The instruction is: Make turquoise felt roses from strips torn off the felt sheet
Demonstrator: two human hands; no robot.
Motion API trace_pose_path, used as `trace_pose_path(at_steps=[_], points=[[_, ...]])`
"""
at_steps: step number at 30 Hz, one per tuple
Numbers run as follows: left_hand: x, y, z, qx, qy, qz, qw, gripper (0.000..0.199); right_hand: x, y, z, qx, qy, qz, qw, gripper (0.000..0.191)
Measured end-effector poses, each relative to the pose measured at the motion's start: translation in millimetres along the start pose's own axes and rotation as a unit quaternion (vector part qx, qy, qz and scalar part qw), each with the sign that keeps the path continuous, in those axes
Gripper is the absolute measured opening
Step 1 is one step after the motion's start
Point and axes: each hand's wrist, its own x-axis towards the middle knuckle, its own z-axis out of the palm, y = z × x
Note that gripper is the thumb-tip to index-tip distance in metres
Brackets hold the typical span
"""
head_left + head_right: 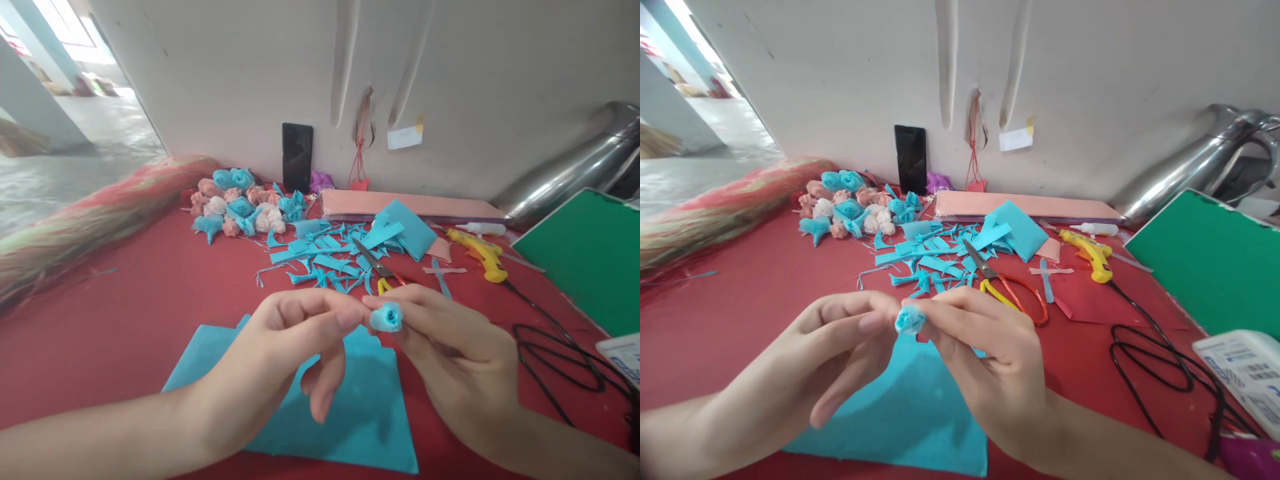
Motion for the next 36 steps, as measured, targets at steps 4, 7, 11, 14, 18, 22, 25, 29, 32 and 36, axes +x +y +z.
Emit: trace_pose_path(at_steps=[4,7,11,14,18,22,25,29,32,36], points=[[0.1,1.2,1.1,-0.02,-0.009,-0.012,1.0,0.02,0.2,1.0,-0.2,-0.023,-0.008,-0.027,0.999,0.044],[-1.1,-0.1,0.9,-0.035,-0.007,-0.021,0.999,0.019,-0.5,1.5,-0.4,-0.036,-0.011,-0.052,0.998,0.046],[-2.7,-2.7,0.8,-0.05,-0.003,-0.035,0.998,0.016,-2.0,2.4,-1.8,-0.056,-0.021,-0.07,0.996,0.049],[-3.1,-3.0,0.8,-0.049,-0.006,-0.029,0.998,0.016,-3.3,3.1,-2.8,-0.056,-0.021,-0.073,0.995,0.05],[-2.9,-1.7,1.8,-0.053,-0.012,-0.04,0.998,0.017,-3.0,4.4,-3.4,-0.066,-0.024,-0.082,0.994,0.05],[-3.9,-1.7,5.1,-0.065,-0.009,-0.048,0.997,0.015,-1.3,5.4,-3.4,-0.063,-0.021,-0.107,0.992,0.05],[-5.3,-2.8,7.1,-0.073,-0.003,-0.028,0.997,0.014,-1.4,6.0,-3.8,-0.059,-0.019,-0.116,0.991,0.048],[-6.4,-3.2,5.2,-0.06,-0.029,-0.013,0.998,0.019,-1.6,6.2,-3.9,-0.058,-0.019,-0.114,0.992,0.043],[-6.4,-2.9,3.0,-0.056,-0.042,-0.007,0.998,0.019,-0.5,5.8,-3.5,-0.063,-0.017,-0.119,0.991,0.04],[-5.6,-3.1,2.7,-0.072,-0.03,-0.002,0.997,0.019,0.6,5.3,-3.3,-0.06,-0.017,-0.131,0.989,0.035]])
